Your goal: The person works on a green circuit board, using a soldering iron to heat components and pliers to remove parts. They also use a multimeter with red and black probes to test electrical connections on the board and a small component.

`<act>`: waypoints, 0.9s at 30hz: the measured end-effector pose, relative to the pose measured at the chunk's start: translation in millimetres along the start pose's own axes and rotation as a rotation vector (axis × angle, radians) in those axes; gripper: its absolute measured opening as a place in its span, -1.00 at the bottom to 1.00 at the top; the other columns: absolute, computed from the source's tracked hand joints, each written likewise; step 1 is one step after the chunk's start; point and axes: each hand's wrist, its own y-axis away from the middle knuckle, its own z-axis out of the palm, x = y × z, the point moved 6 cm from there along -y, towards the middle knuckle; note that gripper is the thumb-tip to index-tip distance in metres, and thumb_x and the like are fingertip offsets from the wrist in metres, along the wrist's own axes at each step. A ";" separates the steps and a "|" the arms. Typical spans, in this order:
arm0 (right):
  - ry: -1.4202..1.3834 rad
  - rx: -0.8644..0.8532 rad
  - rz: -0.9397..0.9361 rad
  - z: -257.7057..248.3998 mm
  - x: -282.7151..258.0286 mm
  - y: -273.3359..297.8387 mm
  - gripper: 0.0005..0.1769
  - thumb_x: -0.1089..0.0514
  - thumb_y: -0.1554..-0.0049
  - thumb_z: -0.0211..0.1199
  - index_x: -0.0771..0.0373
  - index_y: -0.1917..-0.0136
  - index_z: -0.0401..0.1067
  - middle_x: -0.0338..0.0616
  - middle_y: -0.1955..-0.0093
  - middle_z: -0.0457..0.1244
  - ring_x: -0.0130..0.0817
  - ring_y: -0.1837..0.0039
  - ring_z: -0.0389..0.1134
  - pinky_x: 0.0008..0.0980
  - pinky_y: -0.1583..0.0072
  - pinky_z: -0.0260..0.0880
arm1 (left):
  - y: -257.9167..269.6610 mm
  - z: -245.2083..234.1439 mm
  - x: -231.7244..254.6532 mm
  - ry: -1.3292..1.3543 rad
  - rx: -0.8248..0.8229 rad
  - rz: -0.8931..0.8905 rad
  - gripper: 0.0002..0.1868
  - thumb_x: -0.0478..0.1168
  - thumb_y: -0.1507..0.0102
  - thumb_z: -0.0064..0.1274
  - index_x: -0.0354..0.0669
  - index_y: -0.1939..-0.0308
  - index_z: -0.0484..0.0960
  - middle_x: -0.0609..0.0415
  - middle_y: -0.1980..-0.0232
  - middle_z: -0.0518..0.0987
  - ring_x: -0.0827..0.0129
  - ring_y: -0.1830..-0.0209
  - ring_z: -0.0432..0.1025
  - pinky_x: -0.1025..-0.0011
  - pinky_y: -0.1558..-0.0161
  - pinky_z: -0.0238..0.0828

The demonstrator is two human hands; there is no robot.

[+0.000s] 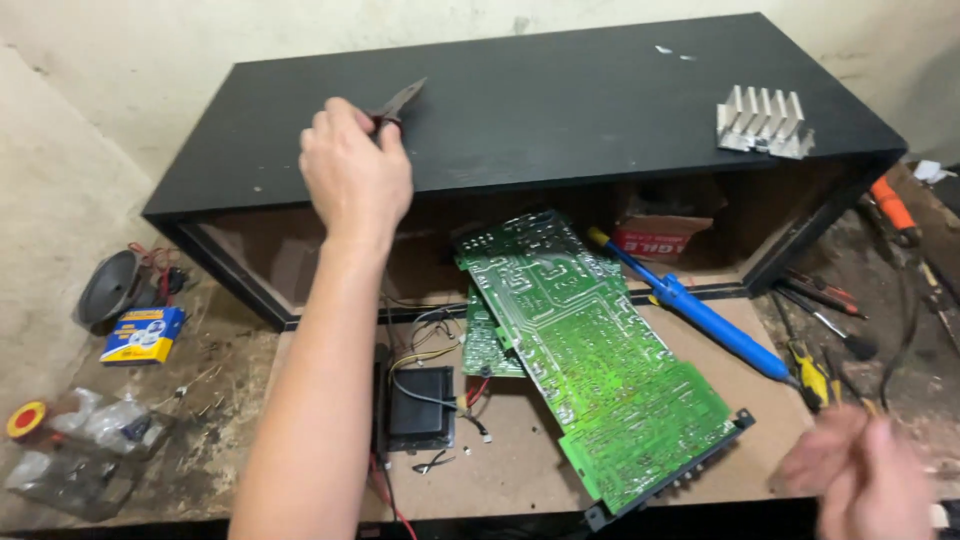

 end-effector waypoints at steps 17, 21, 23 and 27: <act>-0.163 -0.077 0.382 131.6 -43.5 108.9 -0.38 0.14 0.14 -0.10 0.10 -0.23 -0.07 0.10 -0.08 0.04 0.18 0.16 0.16 -0.02 0.30 0.21 | 94.4 53.1 39.5 0.025 -0.681 0.103 -0.46 0.11 -0.18 -0.50 -0.29 0.08 0.31 -0.18 0.07 0.36 -0.02 -0.05 0.17 0.06 0.00 0.14; -0.181 -0.098 0.417 135.9 -56.0 113.4 -0.43 0.30 0.08 -0.11 0.13 -0.22 -0.09 0.21 0.00 0.13 0.12 0.19 0.19 -0.06 0.24 0.21 | 99.2 72.1 19.0 -0.083 -0.894 -0.105 -0.48 0.08 -0.18 -0.52 -0.15 -0.09 0.11 -0.15 -0.27 -0.08 -0.05 -0.06 0.16 0.13 -0.03 0.07; -0.157 -0.100 0.410 131.3 -57.8 110.0 -0.39 0.29 0.06 -0.09 0.08 -0.27 -0.08 0.17 0.05 0.17 0.00 0.19 0.20 -0.17 0.23 0.21 | 94.8 65.6 16.2 -0.034 -0.834 -0.176 -0.61 0.00 -0.19 -0.45 -0.10 0.00 0.23 -0.16 -0.25 -0.02 -0.03 0.01 0.24 0.21 0.07 0.20; -0.160 -0.137 0.370 98.7 -48.9 95.2 -0.34 0.38 0.11 -0.10 0.14 -0.29 -0.04 0.15 0.05 0.11 0.00 0.19 0.12 -0.10 0.26 0.13 | 103.0 25.6 15.1 0.150 -0.678 -0.238 -0.60 -0.03 -0.13 -0.32 -0.24 0.11 0.37 -0.11 0.10 0.35 0.03 0.14 0.30 0.22 0.12 0.20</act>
